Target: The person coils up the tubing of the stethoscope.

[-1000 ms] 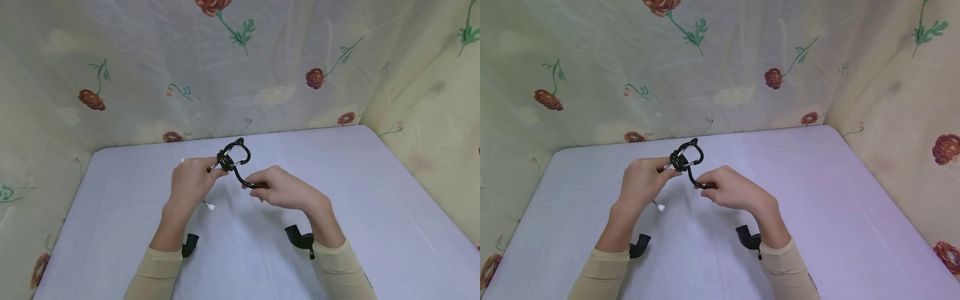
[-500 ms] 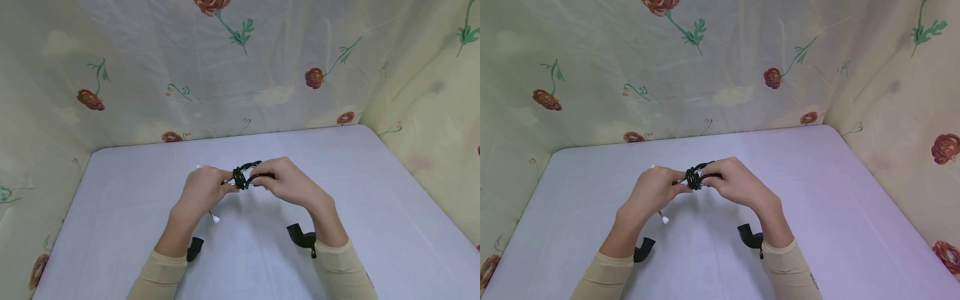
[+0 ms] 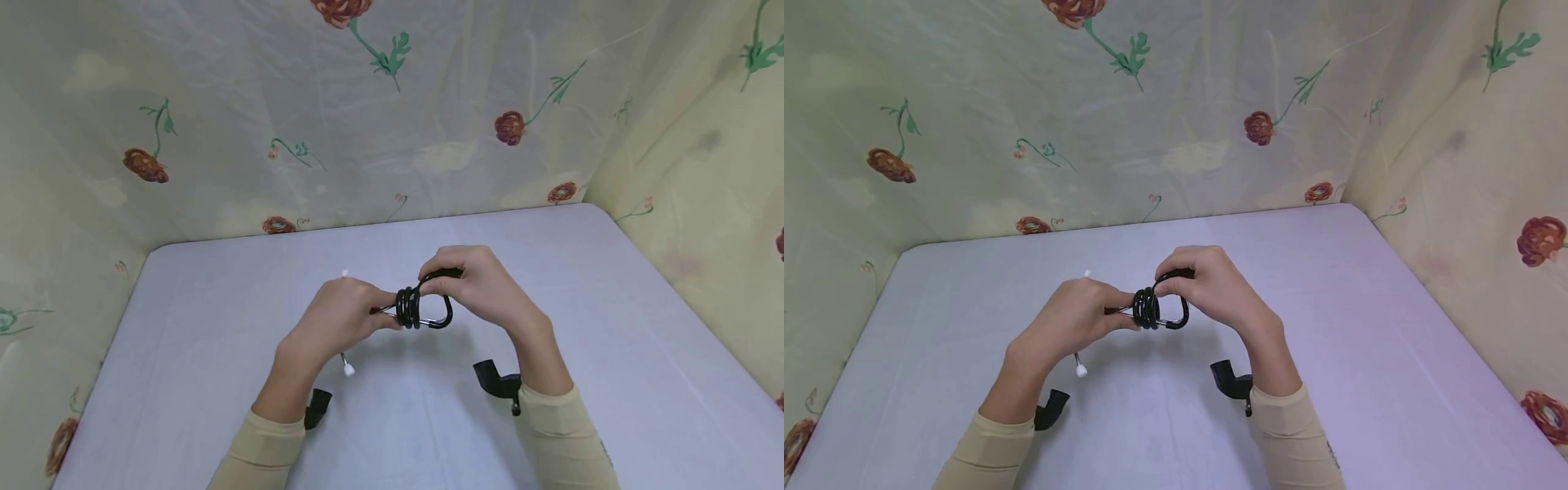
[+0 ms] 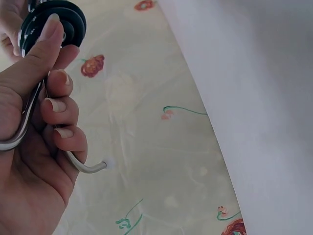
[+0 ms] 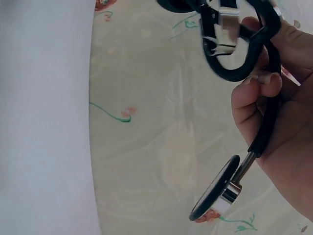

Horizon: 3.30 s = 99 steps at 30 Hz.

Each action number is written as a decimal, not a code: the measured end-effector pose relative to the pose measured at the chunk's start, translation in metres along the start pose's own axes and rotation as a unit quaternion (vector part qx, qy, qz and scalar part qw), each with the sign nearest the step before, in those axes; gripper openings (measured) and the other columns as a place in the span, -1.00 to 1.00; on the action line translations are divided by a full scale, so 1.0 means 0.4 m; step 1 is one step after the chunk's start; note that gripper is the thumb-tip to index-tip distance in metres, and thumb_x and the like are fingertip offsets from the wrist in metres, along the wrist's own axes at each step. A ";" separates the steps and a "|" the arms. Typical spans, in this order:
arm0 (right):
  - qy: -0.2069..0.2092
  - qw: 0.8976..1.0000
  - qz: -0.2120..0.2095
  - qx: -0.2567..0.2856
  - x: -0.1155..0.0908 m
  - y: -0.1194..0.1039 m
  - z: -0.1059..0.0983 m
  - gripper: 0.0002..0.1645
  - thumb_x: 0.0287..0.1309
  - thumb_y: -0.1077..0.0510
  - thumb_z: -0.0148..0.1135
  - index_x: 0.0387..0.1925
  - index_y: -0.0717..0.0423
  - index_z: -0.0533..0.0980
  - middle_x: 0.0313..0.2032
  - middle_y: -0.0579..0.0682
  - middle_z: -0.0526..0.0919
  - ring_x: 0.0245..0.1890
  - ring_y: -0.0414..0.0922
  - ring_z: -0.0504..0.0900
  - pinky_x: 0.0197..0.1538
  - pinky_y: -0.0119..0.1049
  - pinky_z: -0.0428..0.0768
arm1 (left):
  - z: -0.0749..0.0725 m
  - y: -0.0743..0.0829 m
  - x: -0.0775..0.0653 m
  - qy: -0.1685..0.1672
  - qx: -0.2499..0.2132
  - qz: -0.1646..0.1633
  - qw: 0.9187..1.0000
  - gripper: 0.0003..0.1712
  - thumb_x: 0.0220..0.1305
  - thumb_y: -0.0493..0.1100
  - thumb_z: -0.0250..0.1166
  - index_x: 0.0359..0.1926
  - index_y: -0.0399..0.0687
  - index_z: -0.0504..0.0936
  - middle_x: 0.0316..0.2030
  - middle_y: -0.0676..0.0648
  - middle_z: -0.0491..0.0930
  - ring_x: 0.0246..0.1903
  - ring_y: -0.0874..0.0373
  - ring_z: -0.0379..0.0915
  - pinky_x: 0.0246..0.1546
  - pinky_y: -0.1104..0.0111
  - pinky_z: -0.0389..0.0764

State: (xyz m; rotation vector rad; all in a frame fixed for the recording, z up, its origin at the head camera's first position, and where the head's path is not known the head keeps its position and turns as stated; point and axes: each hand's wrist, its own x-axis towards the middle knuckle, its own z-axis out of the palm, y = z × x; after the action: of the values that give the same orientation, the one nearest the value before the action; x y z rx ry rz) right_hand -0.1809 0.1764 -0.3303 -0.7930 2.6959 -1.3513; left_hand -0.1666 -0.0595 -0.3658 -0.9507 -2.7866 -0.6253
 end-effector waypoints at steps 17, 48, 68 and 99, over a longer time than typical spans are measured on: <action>-0.037 0.997 0.025 0.060 0.008 0.054 -0.017 -0.89 0.12 0.11 0.45 -0.31 0.03 0.71 -0.37 -0.02 0.66 -0.37 -0.11 0.56 -0.28 -0.30 0.55 | -0.006 0.012 0.001 0.021 -0.040 0.095 0.994 -0.87 0.00 0.13 0.52 -0.42 0.38 0.72 -0.54 0.40 0.63 -0.61 0.46 0.32 -0.53 0.53 0.35; -0.037 0.994 0.060 0.081 0.024 0.058 0.003 -0.73 0.39 0.19 0.15 -0.26 0.32 0.67 -0.33 0.20 0.73 -0.27 -0.07 0.69 -0.11 -0.21 0.62 | -0.054 0.009 -0.021 0.146 -0.126 0.046 0.980 -0.82 0.02 0.02 0.53 -0.28 0.26 0.79 -0.44 0.29 0.73 -0.54 0.45 0.42 -0.49 0.51 0.43; -0.022 0.985 -0.006 0.168 0.027 -0.008 0.060 -0.91 0.34 0.30 0.17 -0.17 0.24 0.44 -0.34 0.20 0.74 -0.39 0.03 0.74 -0.17 -0.17 0.69 | -0.063 0.003 -0.010 0.212 -0.140 -0.130 0.958 -0.74 0.08 0.06 0.50 -0.18 0.16 0.80 -0.68 0.16 0.56 -0.65 0.25 0.34 -0.58 0.37 0.32; 0.091 0.988 -0.085 0.091 0.025 -0.032 0.091 -0.93 0.21 0.29 0.33 -0.29 0.10 0.69 -0.35 0.01 0.74 -0.45 -0.17 0.56 -0.33 -0.37 0.56 | -0.036 0.013 -0.001 0.193 -0.089 -0.171 0.962 -0.70 0.12 0.08 0.47 -0.13 0.15 0.80 -0.68 0.12 0.60 -0.69 0.24 0.30 -0.63 0.38 0.23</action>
State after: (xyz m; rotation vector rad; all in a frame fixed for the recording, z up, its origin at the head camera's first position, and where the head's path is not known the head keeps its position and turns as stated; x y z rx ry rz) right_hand -0.1755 0.1386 -0.3414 -0.9414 2.6334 -1.7596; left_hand -0.1635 -0.0622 -0.3510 -0.3144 -2.5772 -1.0019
